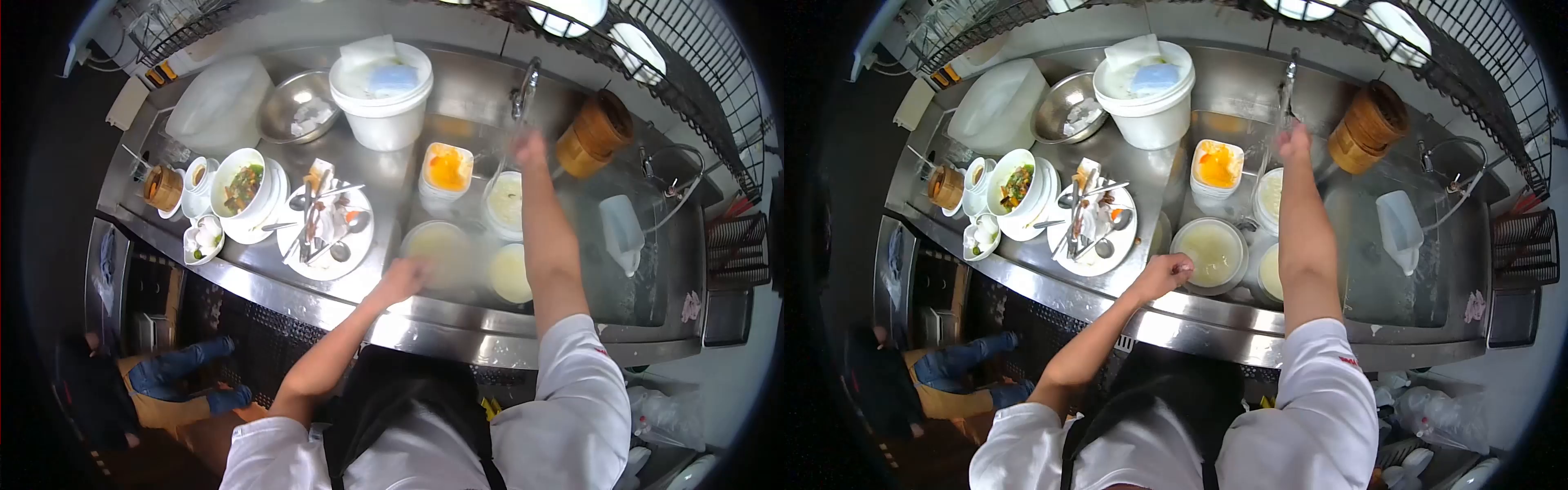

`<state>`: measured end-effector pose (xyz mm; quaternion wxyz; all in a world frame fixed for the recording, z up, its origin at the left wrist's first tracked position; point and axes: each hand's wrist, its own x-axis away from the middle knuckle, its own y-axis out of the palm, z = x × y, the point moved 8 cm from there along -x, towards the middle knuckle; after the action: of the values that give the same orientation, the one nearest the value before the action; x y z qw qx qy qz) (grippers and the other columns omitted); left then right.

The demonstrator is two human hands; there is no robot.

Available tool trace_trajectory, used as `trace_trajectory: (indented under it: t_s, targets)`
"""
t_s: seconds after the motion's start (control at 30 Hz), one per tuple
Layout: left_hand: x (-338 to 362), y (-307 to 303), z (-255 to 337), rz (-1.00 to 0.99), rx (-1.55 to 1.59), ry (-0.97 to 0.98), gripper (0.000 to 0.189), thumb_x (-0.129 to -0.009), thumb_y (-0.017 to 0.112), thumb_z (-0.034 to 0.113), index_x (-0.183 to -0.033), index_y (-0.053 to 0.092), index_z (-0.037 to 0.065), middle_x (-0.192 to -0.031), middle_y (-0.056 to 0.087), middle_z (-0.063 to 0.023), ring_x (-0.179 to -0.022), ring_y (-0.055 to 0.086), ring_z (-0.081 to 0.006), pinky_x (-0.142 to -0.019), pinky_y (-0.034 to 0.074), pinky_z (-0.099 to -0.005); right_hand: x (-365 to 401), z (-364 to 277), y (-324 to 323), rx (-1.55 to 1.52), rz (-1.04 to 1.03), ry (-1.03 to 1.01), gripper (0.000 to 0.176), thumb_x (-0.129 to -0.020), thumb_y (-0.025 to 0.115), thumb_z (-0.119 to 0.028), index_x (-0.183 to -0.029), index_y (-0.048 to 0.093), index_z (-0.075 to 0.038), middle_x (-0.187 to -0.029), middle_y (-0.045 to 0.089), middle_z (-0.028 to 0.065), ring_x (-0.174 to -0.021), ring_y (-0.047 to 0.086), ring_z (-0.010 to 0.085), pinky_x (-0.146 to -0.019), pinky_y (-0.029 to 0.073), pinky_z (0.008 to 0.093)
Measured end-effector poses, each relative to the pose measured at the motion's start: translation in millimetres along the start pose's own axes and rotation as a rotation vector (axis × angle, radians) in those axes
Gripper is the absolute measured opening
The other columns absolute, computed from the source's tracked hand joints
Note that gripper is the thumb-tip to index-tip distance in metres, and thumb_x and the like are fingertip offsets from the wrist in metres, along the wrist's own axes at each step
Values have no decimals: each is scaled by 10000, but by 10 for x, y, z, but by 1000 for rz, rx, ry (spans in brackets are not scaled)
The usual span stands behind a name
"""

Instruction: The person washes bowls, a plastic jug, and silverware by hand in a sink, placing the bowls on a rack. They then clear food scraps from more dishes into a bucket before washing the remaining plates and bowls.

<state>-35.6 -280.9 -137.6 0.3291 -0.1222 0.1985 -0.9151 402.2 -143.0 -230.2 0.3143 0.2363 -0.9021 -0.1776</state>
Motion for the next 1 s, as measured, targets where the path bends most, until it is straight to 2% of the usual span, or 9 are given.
trace_trajectory:
  t_s: [0.07, 0.13, 0.2, 0.3, 0.53, 0.6, 0.77, 0.83, 1.0]
  targets:
    - [130, -179, -141, 19, 66, -68, 110, -811, 630, 80, -893, 608, 9, -674, 569, -8, -610, 524, -85, -595, 453, -254, -172, -256, 262, -161, 16, -59, 400, -832, 533, -205, -1205, 520, -60, -935, 621, 138, -846, 603, 239, -736, 491, 365]
    - [177, -295, -256, 17, 112, -109, 107, -825, 624, 82, -901, 606, 9, -673, 569, -6, -606, 519, -75, -585, 450, -244, -30, -483, 386, 128, -23, -324, 426, -807, 548, -202, -1207, 528, -58, -912, 624, 148, -848, 601, 264, -765, 480, 380]
    - [181, -352, -338, 2, 133, -103, 100, -851, 608, 87, -913, 602, 9, -669, 569, -3, -598, 509, -62, -567, 439, -227, 719, -496, 802, 871, -128, -759, 429, -783, 560, -203, -1182, 543, -46, -895, 629, 168, -847, 602, 296, -788, 469, 388]
    - [106, -349, -382, -60, 157, -167, 89, -854, 602, 84, -899, 597, 7, -662, 559, 2, -587, 491, -60, -550, 425, -227, 1336, -576, 884, 1466, 23, -958, 374, -818, 530, -217, -1139, 551, -24, -980, 633, 130, -873, 600, 247, -773, 461, 360]
    - [321, -600, -229, 50, 99, 5, 129, -829, 621, 103, -894, 599, -6, -667, 549, -16, -607, 479, -76, -575, 421, -248, 1872, 1101, -644, 1122, -528, -108, 203, -817, 531, -163, -970, 625, -69, -781, 612, 16, -668, 555, 110, -569, 456, 264]
    - [630, -803, -137, 156, 69, 4, 147, -828, 627, 116, -925, 609, 7, -668, 550, -16, -606, 475, -76, -583, 425, -248, 2114, 1618, -1109, 1193, -490, 152, 162, -846, 533, -185, -897, 615, -56, -698, 581, 30, -541, 520, 120, -469, 410, 272]
    - [1956, -1159, -152, 498, 142, -278, 141, -863, 608, 145, -935, 611, 24, -696, 570, 3, -629, 494, -50, -586, 425, -227, 2606, 2207, -1445, 1269, -672, 563, 175, -878, 507, -177, -973, 592, -57, -671, 559, 31, -507, 505, 101, -430, 392, 228]
    - [2605, -1098, -377, 682, 111, -369, 141, -870, 596, 143, -936, 604, 18, -717, 587, 3, -642, 509, -48, -600, 435, -221, 2504, 2228, -1389, 1354, -718, 337, 190, -880, 516, -183, -1009, 584, -63, -696, 572, 24, -527, 515, 91, -426, 392, 216]
    - [4650, -494, -1166, 1127, -2, -794, 90, -830, 551, 83, -875, 597, 19, -700, 581, -8, -660, 515, -63, -615, 450, -255, 2635, 2400, -1213, 1424, -871, 399, 189, -897, 530, -198, -1018, 591, -67, -784, 597, 1, -630, 531, 72, -552, 439, 224]
